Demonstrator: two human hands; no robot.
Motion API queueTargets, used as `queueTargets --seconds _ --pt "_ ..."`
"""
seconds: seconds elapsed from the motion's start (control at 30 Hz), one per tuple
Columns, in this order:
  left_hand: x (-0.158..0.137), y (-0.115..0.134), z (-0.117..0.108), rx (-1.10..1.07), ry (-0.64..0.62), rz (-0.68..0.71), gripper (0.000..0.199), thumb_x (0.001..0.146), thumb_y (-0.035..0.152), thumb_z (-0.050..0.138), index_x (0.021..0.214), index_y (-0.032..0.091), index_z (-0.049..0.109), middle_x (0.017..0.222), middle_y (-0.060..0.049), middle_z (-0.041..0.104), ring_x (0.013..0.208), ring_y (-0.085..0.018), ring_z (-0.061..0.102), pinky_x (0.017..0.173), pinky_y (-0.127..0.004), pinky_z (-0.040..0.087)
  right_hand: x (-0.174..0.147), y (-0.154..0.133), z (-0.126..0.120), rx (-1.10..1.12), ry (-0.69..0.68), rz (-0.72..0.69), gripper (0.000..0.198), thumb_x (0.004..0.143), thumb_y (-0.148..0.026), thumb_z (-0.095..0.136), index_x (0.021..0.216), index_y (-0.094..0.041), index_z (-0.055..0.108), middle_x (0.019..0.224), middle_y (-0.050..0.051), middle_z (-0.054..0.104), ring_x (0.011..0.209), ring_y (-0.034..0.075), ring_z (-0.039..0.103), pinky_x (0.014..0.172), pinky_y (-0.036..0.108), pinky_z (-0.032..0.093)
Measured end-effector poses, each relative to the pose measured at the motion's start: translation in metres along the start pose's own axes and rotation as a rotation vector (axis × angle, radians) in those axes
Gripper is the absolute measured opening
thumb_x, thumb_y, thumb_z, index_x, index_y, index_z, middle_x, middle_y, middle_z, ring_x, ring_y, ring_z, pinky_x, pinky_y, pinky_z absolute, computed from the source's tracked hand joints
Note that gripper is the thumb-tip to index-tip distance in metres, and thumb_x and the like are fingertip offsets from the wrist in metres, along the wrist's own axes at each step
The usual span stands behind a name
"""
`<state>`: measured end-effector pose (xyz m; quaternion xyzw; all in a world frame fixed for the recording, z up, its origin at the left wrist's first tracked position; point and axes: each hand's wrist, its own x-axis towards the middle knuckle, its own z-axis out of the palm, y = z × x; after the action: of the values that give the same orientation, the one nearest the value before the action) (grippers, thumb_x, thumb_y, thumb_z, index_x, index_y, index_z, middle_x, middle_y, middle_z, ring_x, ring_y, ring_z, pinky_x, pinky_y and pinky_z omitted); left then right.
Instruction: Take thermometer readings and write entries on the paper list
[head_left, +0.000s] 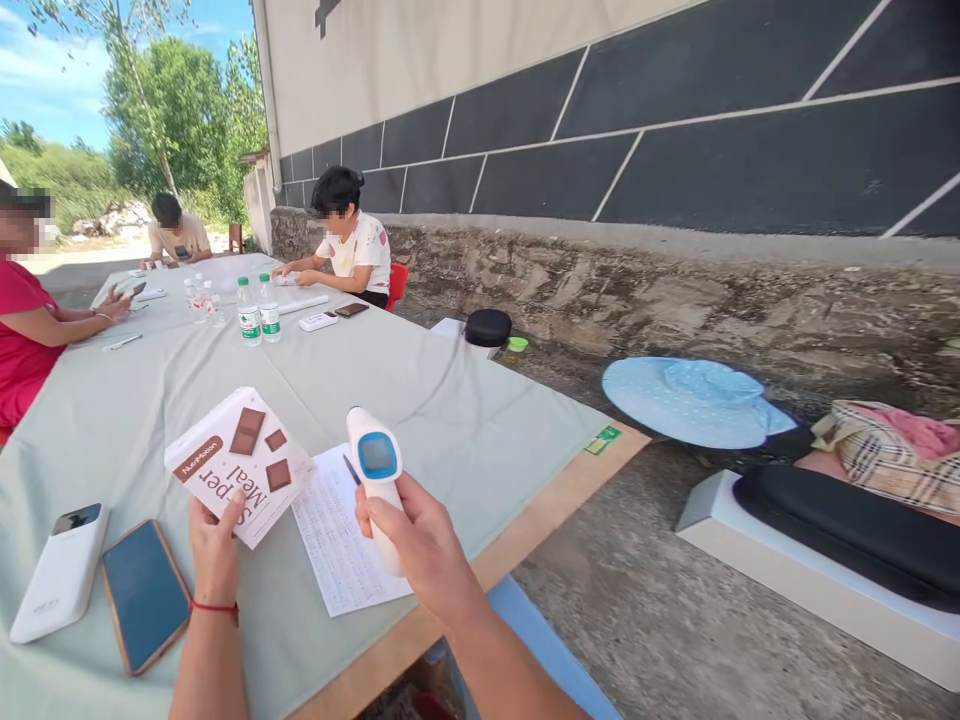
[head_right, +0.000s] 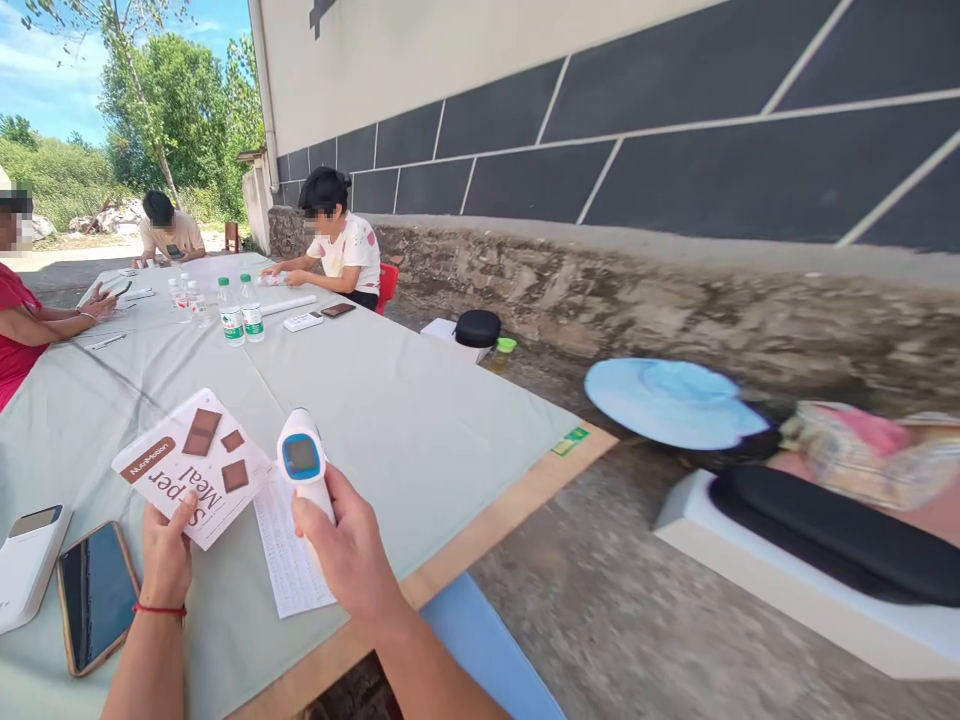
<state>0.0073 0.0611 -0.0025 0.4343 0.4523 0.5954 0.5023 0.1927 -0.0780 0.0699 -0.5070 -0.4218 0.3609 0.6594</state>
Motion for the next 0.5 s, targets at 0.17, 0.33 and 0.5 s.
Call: queueTargets --seconds 0.17,0.33,0.5 --pt "0.008 0.001 -0.006 0.029 0.168 0.103 0.066 0.058 0.04 0.085 0.112 0.021 0.051 0.104 -0.005 0.065 0.094 -0.02 0.064 0.083 -0.036 0.053 -0.004 -0.007 -0.011 -0.014 0.029 -0.05 0.027 0.085 -0.046 0.055 0.076 -0.02 0.054 0.067 -0.001 0.052 0.065 0.014 0.047 0.06 0.028 0.039" --pt "0.009 -0.004 -0.01 0.151 0.168 0.172 0.073 0.059 0.037 0.085 0.12 0.022 0.048 0.104 -0.005 0.063 0.094 -0.021 0.064 0.086 -0.041 0.053 0.001 -0.003 -0.019 -0.043 0.06 -0.068 0.026 0.084 -0.045 0.054 0.078 -0.02 0.054 0.066 -0.001 0.053 0.064 0.015 0.049 0.06 0.028 0.04" --pt "0.01 -0.005 -0.01 0.275 0.126 0.243 0.067 0.061 0.036 0.082 0.119 0.022 0.05 0.107 -0.006 0.06 0.1 -0.025 0.061 0.09 -0.045 0.052 0.031 0.037 -0.046 -0.324 0.207 -0.088 0.038 0.082 -0.044 0.055 0.111 -0.02 0.058 0.094 0.005 0.065 0.083 0.021 0.059 0.071 0.031 0.045"
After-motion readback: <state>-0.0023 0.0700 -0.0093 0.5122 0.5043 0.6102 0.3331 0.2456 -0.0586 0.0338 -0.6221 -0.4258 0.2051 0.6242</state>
